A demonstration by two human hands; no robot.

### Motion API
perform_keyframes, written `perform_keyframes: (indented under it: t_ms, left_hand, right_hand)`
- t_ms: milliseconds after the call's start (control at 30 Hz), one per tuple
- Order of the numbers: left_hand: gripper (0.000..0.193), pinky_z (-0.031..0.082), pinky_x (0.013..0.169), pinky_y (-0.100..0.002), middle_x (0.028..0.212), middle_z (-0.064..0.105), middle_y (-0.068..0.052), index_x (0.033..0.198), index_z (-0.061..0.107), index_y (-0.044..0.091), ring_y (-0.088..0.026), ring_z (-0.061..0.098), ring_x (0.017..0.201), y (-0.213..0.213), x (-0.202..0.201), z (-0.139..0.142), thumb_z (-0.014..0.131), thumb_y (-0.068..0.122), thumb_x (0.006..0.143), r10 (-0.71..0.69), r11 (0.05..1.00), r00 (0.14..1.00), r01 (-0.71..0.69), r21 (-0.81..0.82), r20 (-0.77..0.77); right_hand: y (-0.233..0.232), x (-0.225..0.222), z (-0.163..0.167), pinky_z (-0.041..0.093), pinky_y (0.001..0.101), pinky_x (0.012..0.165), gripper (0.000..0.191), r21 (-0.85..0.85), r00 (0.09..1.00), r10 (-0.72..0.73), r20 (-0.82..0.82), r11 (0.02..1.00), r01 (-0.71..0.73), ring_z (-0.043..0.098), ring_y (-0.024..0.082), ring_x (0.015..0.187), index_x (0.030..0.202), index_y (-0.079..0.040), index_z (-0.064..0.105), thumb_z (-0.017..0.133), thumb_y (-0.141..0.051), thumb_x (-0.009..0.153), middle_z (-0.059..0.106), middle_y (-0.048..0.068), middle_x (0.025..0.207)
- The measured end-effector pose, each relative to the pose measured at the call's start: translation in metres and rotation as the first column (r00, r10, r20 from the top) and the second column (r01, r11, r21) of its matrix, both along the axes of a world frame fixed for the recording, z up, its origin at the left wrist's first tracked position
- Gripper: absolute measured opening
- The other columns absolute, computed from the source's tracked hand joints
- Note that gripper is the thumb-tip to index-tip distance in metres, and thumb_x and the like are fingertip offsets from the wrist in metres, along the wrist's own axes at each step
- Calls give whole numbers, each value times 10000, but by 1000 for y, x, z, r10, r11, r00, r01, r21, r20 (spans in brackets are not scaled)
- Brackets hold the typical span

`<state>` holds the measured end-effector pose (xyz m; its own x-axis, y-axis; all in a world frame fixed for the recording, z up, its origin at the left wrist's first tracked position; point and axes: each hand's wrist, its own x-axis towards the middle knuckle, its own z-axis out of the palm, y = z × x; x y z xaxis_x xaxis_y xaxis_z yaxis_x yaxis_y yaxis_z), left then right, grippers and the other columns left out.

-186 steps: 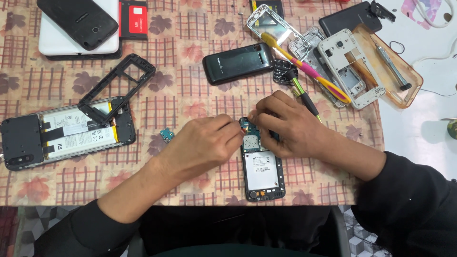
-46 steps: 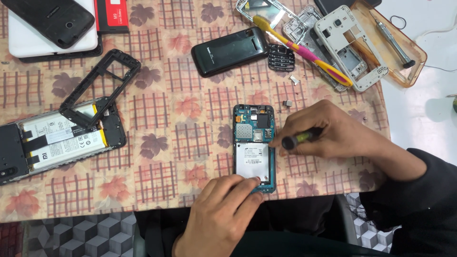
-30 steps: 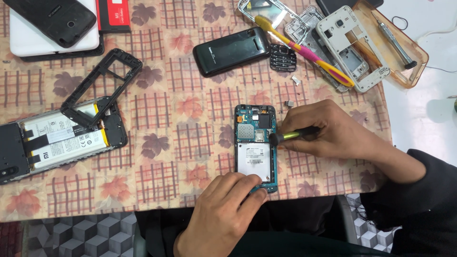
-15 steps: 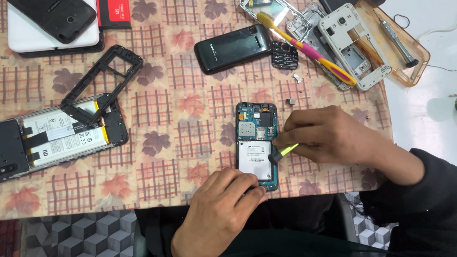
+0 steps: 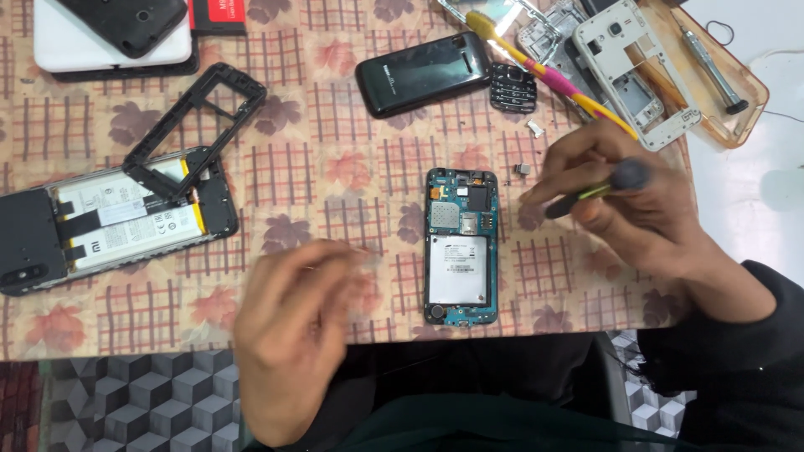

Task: The person disassembles a white smartphone by removing screws and the back cover. They then use a toothbrush to clean the internal components and reattach a metal bracket before securing it with screws.

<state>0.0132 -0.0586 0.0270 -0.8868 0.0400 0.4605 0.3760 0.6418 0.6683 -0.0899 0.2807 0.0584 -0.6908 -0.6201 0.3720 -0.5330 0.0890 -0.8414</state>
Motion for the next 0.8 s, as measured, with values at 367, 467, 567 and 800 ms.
perform_keyframes:
  t_ms: [367, 467, 567, 800]
  left_hand:
    - [237, 579, 750, -310, 1086, 690, -114, 1095, 762, 11, -220, 690, 969, -7, 7, 10, 728, -95, 887, 353, 933, 933, -346, 98, -68]
    - [224, 573, 690, -300, 1073, 696, -108, 1053, 744, 31, -224, 691, 929, 1, 6, 10, 727, -64, 851, 174, 983, 982, -168, 70, -80]
    - [233, 543, 809, -366, 1092, 688, -62, 1087, 708, 58, -221, 678, 985, 10, 6, 8, 754, 50, 859, -232, 972, 964, 235, 9, -132]
    - [238, 503, 799, -370, 1077, 652, -59, 1078, 711, 61, -217, 625, 1001, 32, 4, -5, 810, 163, 888, -525, 851, 849, 525, -13, -57]
  right_hand:
    - [-11, 8, 12, 660, 341, 841, 562, 126, 877, -316, -362, 916, 382, 744, 294, 970, 1385, 45, 335, 684, 65, 945, 573, 216, 1097]
    - [-7, 1, 7, 643, 392, 867, 688, 153, 801, -262, -539, 904, 399, 738, 350, 949, 1394, 21, 224, 698, 140, 910, 409, 314, 1202]
    - [-2, -3, 0, 638, 388, 903, 746, 172, 786, -248, -566, 897, 407, 740, 352, 992, 1435, -24, 184, 706, 154, 932, 378, 248, 1273]
    - [0, -7, 8, 630, 385, 933, 781, 231, 850, -235, -471, 897, 376, 715, 358, 1099, 1445, -32, 157, 703, 174, 925, 340, 157, 1403]
